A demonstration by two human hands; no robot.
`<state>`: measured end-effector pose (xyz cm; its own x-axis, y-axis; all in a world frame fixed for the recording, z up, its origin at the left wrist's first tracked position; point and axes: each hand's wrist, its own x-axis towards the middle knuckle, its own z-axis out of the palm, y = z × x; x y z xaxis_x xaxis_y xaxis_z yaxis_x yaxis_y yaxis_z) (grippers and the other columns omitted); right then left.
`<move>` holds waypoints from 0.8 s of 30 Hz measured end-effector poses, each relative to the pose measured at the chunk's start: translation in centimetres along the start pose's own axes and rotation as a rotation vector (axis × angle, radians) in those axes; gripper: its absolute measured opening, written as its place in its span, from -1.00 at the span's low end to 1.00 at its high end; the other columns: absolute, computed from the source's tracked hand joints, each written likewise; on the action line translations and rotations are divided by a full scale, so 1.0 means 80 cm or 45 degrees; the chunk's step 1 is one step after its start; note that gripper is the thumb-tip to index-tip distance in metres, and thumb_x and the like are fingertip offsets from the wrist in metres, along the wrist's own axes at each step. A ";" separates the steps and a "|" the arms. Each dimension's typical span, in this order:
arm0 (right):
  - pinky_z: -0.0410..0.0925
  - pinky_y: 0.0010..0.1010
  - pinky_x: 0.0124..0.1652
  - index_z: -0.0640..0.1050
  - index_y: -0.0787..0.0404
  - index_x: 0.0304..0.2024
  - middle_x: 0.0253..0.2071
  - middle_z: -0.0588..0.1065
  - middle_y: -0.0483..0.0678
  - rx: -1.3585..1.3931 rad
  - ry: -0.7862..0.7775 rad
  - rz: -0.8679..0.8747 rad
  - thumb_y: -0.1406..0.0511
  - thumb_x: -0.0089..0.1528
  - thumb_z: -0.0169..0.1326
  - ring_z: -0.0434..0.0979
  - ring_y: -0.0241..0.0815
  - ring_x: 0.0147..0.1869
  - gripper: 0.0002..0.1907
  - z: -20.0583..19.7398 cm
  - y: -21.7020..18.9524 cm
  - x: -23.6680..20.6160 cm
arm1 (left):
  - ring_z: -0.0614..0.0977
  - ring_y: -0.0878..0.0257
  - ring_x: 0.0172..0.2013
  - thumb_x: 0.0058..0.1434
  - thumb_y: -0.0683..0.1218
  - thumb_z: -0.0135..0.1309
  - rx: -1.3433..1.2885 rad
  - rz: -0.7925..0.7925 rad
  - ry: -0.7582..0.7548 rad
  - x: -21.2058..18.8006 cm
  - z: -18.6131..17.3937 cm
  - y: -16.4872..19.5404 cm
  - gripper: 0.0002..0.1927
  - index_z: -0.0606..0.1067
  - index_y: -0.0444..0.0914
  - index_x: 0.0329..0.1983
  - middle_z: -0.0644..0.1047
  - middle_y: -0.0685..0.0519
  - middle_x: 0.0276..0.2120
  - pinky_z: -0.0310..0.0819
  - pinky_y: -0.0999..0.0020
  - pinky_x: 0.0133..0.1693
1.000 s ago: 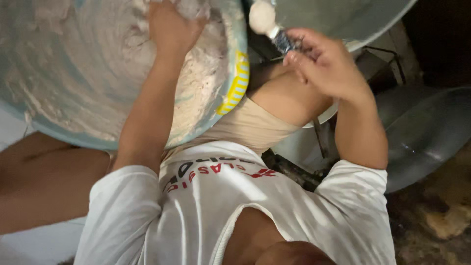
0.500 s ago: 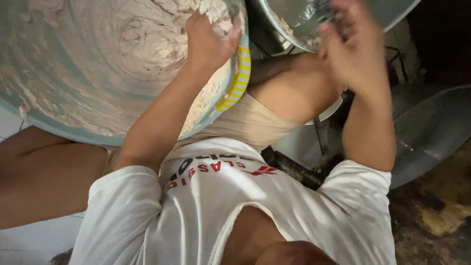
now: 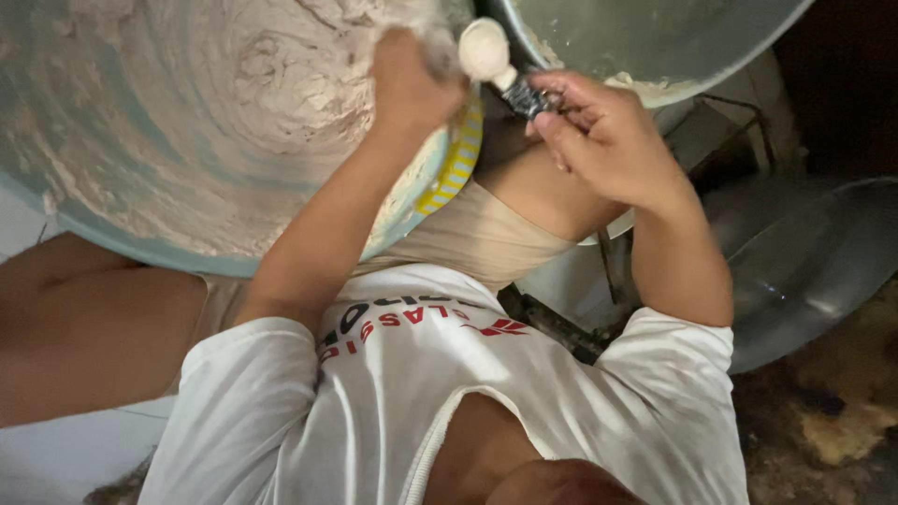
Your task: The person scoops dough from a large blue basin into a metal bowl using a white plastic scoop. They repeatedly dip the scoop into the dough, lift it, and deposit the contents into the adjacent bowl.
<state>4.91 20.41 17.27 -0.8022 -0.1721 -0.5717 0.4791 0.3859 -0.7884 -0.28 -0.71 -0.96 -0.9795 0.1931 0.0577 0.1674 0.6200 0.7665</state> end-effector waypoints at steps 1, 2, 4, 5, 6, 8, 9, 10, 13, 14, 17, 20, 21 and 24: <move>0.36 -0.59 -0.29 0.43 0.24 0.32 -0.17 0.57 -0.11 0.043 0.014 0.020 0.37 0.41 0.05 0.46 -0.36 -0.28 -0.59 -0.008 0.007 -0.004 | 0.57 -0.26 -0.42 -0.03 0.02 0.39 0.089 -0.014 0.030 -0.003 0.004 -0.010 -0.70 0.58 -0.28 -0.54 0.58 -0.18 -0.55 0.43 -0.11 -0.31; 0.37 -0.57 -0.21 0.42 0.26 0.36 -0.10 0.56 -0.07 -0.019 0.091 -0.067 0.39 0.44 0.07 0.48 -0.33 -0.17 -0.58 -0.015 0.013 -0.008 | 0.57 -0.27 -0.42 0.06 0.03 0.40 0.175 -0.024 0.057 -0.006 0.007 -0.021 -0.71 0.61 -0.25 -0.52 0.59 -0.15 -0.56 0.41 -0.14 -0.30; 0.39 -0.52 -0.06 0.40 0.28 0.42 0.03 0.53 0.02 -0.153 0.235 -0.242 0.42 0.50 0.11 0.51 -0.29 0.05 -0.56 -0.029 0.021 -0.016 | 0.59 -0.24 -0.40 -0.01 0.10 0.43 0.287 -0.074 0.270 -0.019 0.019 -0.034 -0.61 0.58 -0.30 -0.47 0.57 -0.24 -0.49 0.45 -0.05 -0.28; 0.41 -0.45 -0.01 0.42 0.30 0.36 0.03 0.54 0.07 -0.399 0.329 -0.363 0.45 0.46 0.14 0.54 -0.19 0.07 -0.58 -0.037 0.023 -0.015 | 0.60 -0.23 -0.38 -0.04 0.13 0.44 0.348 -0.106 0.383 -0.025 0.024 -0.040 -0.55 0.56 -0.33 -0.45 0.55 -0.28 -0.45 0.47 -0.01 -0.27; 0.43 -0.38 0.03 0.44 0.31 0.29 0.03 0.55 0.12 -0.647 0.410 -0.485 0.47 0.43 0.18 0.57 -0.10 0.10 -0.61 -0.044 0.023 -0.011 | 0.62 -0.17 -0.41 0.00 0.10 0.38 0.038 -0.269 0.273 -0.030 0.030 -0.044 -0.60 0.56 -0.32 -0.40 0.57 -0.21 -0.46 0.51 0.04 -0.29; 0.44 -0.29 0.06 0.48 0.32 0.23 0.02 0.56 0.17 -0.915 0.482 -0.561 0.50 0.38 0.22 0.60 0.03 0.13 -0.62 -0.052 0.021 -0.009 | 0.68 -0.06 -0.45 0.10 0.03 0.25 -0.576 -0.595 0.049 -0.036 0.035 -0.052 -0.71 0.55 -0.29 -0.31 0.60 -0.07 -0.48 0.59 0.13 -0.33; 0.43 -0.27 0.05 0.50 0.31 0.23 0.02 0.57 0.17 -0.940 0.483 -0.516 0.50 0.36 0.23 0.60 0.07 0.12 -0.61 -0.056 0.019 -0.007 | 0.68 -0.07 -0.40 0.13 -0.01 0.27 -0.503 -0.407 0.110 -0.037 0.036 -0.053 -0.75 0.57 -0.28 -0.29 0.62 -0.08 -0.44 0.58 0.13 -0.28; 0.43 -0.25 0.04 0.52 0.29 0.23 0.02 0.57 0.18 -0.962 0.479 -0.472 0.50 0.35 0.23 0.61 0.10 0.12 -0.60 -0.057 0.018 -0.005 | 0.68 -0.08 -0.36 0.15 -0.04 0.29 -0.424 -0.221 0.166 -0.036 0.035 -0.053 -0.79 0.59 -0.27 -0.26 0.63 -0.09 -0.40 0.58 0.13 -0.24; 0.47 -0.30 0.06 0.49 0.28 0.20 0.02 0.59 0.13 -0.725 0.564 -0.479 0.49 0.45 0.18 0.67 0.01 0.11 -0.71 -0.050 0.012 -0.006 | 0.66 -0.09 -0.38 0.09 -0.06 0.39 -0.229 -0.033 0.259 -0.029 0.022 -0.037 -0.77 0.59 -0.27 -0.34 0.63 -0.09 -0.45 0.51 0.08 -0.26; 0.47 -0.30 0.03 0.48 0.27 0.23 0.03 0.58 0.14 -0.596 0.498 -0.433 0.47 0.45 0.17 0.65 0.03 0.09 -0.69 -0.044 0.011 -0.009 | 0.65 -0.10 -0.42 0.05 -0.05 0.44 -0.178 -0.029 0.269 -0.026 0.018 -0.025 -0.74 0.58 -0.27 -0.39 0.62 -0.09 -0.49 0.48 0.05 -0.30; 0.46 -0.30 -0.03 0.46 0.25 0.31 0.05 0.58 0.15 -0.421 0.342 -0.368 0.42 0.45 0.15 0.63 0.06 0.02 -0.62 -0.018 0.004 -0.017 | 0.64 -0.10 -0.38 0.11 -0.10 0.34 -0.460 0.121 0.277 -0.023 -0.002 0.010 -0.72 0.54 -0.35 -0.24 0.59 -0.15 -0.38 0.55 0.11 -0.30; 0.45 -0.27 -0.04 0.46 0.23 0.37 0.03 0.59 0.14 -0.709 0.282 -0.429 0.38 0.43 0.19 0.63 0.03 -0.01 -0.54 0.011 -0.008 -0.022 | 0.70 -0.06 -0.39 0.10 -0.07 0.38 -0.561 0.119 0.150 -0.017 -0.017 0.031 -0.72 0.55 -0.31 -0.27 0.62 -0.11 -0.39 0.60 0.14 -0.33; 0.44 -0.25 -0.07 0.47 0.22 0.36 0.03 0.60 0.14 -0.829 0.311 -0.429 0.37 0.40 0.20 0.63 0.07 -0.02 -0.53 0.022 -0.011 -0.023 | 0.71 -0.06 -0.39 0.09 -0.09 0.38 -0.508 0.121 0.095 -0.014 -0.018 0.033 -0.76 0.57 -0.28 -0.28 0.63 -0.11 -0.40 0.60 0.14 -0.33; 0.44 -0.30 -0.14 0.46 0.21 0.33 -0.01 0.61 0.11 -0.808 0.250 -0.447 0.35 0.38 0.20 0.63 -0.05 -0.09 -0.53 0.029 -0.016 -0.017 | 0.70 -0.09 -0.38 0.02 -0.09 0.38 -0.337 0.027 -0.060 -0.012 -0.014 0.038 -0.78 0.59 -0.25 -0.35 0.63 -0.14 -0.43 0.59 0.12 -0.32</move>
<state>6.22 18.08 18.51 -0.9472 -0.2395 -0.2133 -0.0663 0.7969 -0.6004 1.04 0.13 2.06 -0.9687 0.2429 0.0505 0.1466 0.3961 0.9064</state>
